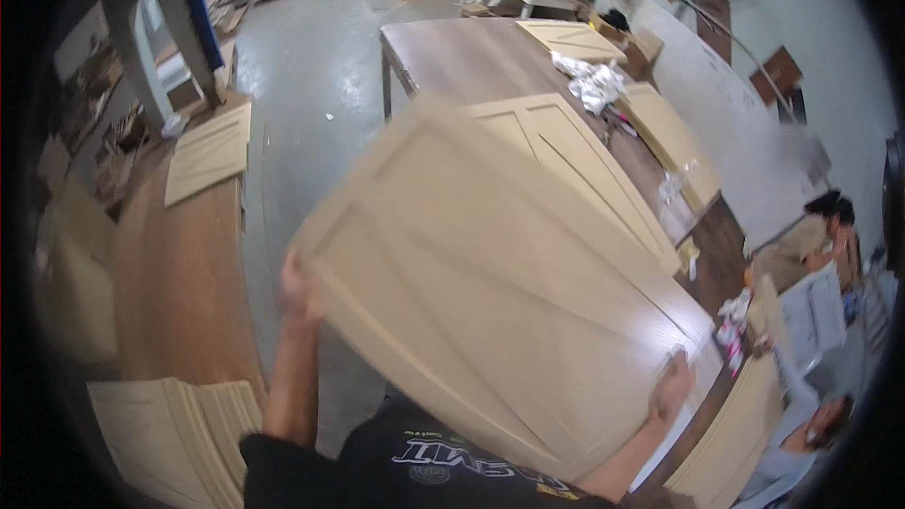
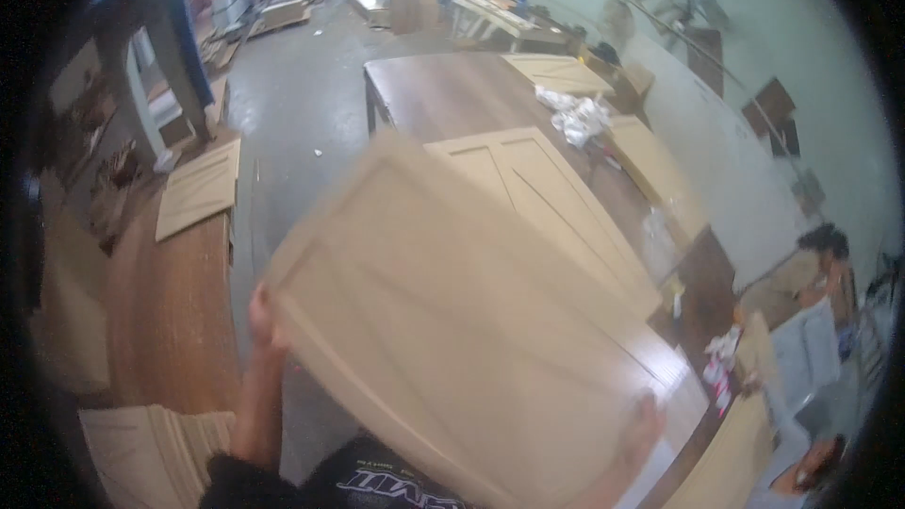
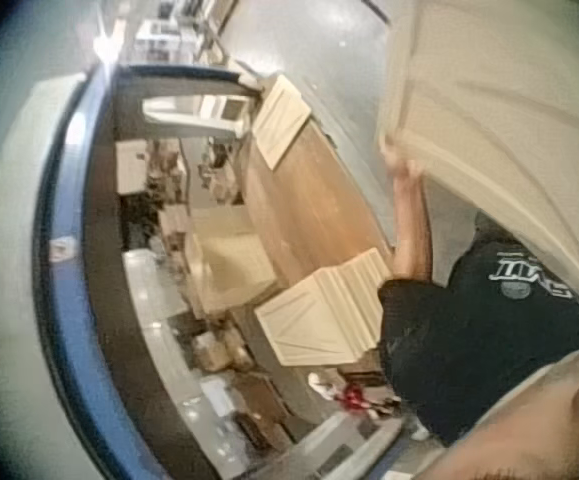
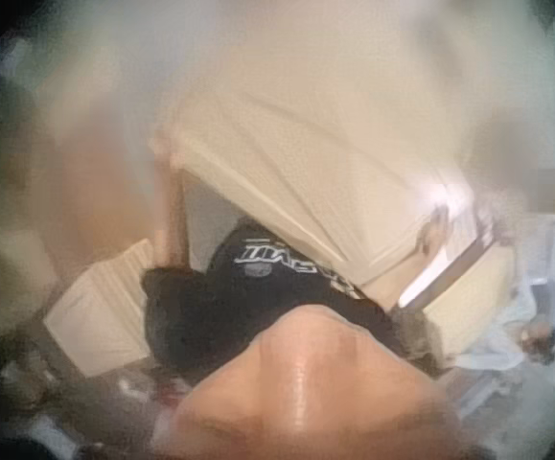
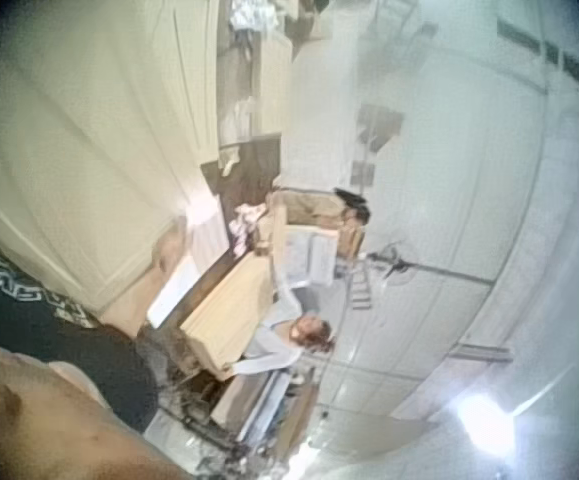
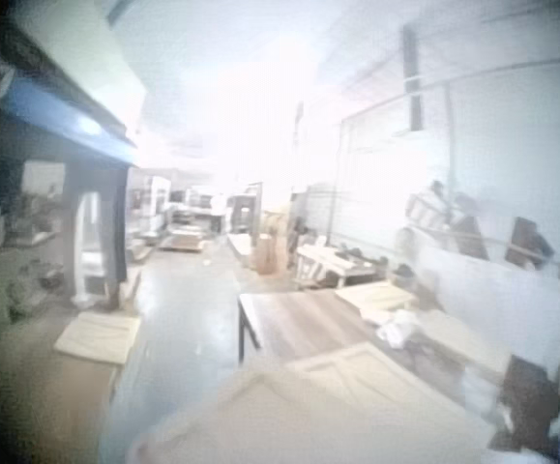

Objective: The person aligns thin wood strips onto rectangular wood panels using a paper marking template and attaches them with a staple gun before moving the completed panels to a nearby stack.

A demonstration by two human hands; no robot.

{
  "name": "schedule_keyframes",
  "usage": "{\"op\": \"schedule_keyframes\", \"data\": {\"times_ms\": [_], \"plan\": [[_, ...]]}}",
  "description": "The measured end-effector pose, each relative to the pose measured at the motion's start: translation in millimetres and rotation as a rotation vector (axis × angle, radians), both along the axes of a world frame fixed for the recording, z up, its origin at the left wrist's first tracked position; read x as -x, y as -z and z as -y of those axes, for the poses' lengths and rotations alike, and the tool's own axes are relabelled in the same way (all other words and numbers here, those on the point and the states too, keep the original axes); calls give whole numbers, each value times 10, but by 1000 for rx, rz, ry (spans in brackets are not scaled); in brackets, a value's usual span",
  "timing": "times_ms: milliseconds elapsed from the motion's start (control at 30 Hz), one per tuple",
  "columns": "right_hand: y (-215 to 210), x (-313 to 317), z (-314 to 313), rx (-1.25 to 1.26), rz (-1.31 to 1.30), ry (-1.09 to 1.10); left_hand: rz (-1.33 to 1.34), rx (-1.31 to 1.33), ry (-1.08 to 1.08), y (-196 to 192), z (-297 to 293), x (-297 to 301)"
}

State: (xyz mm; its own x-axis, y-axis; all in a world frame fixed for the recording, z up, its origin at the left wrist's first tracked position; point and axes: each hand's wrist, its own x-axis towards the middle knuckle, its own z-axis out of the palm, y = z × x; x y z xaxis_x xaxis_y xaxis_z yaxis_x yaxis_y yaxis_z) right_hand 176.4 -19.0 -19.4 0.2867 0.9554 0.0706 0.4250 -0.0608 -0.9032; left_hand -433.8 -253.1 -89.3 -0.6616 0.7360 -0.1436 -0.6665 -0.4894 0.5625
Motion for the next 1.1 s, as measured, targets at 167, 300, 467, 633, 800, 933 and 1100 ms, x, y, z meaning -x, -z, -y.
{"op": "schedule_keyframes", "data": {"times_ms": [167,300,467,633,800,933,1100], "plan": [[207,1123,25,-4,-242,-538,208,456,-547,-104,2213,-340],[828,1626,73,-247,97,-856,109,460,-673,-366,3293,-1012],[476,2587,870,-694,432,-1147,118,604,-740,-403,4600,-2199],[79,3247,1812,287,-612,-1202,197,622,-896,-336,5341,-2290],[1004,4193,1975,-223,24,-1469,295,621,-994,-439,6176,-2452],[1291,4999,3047,-38,-140,-1514,383,680,-860,-348,6406,-2844],[1199,5450,4892,495,-337,-1447,346,554,-953,-464,6562,-2730]]}}
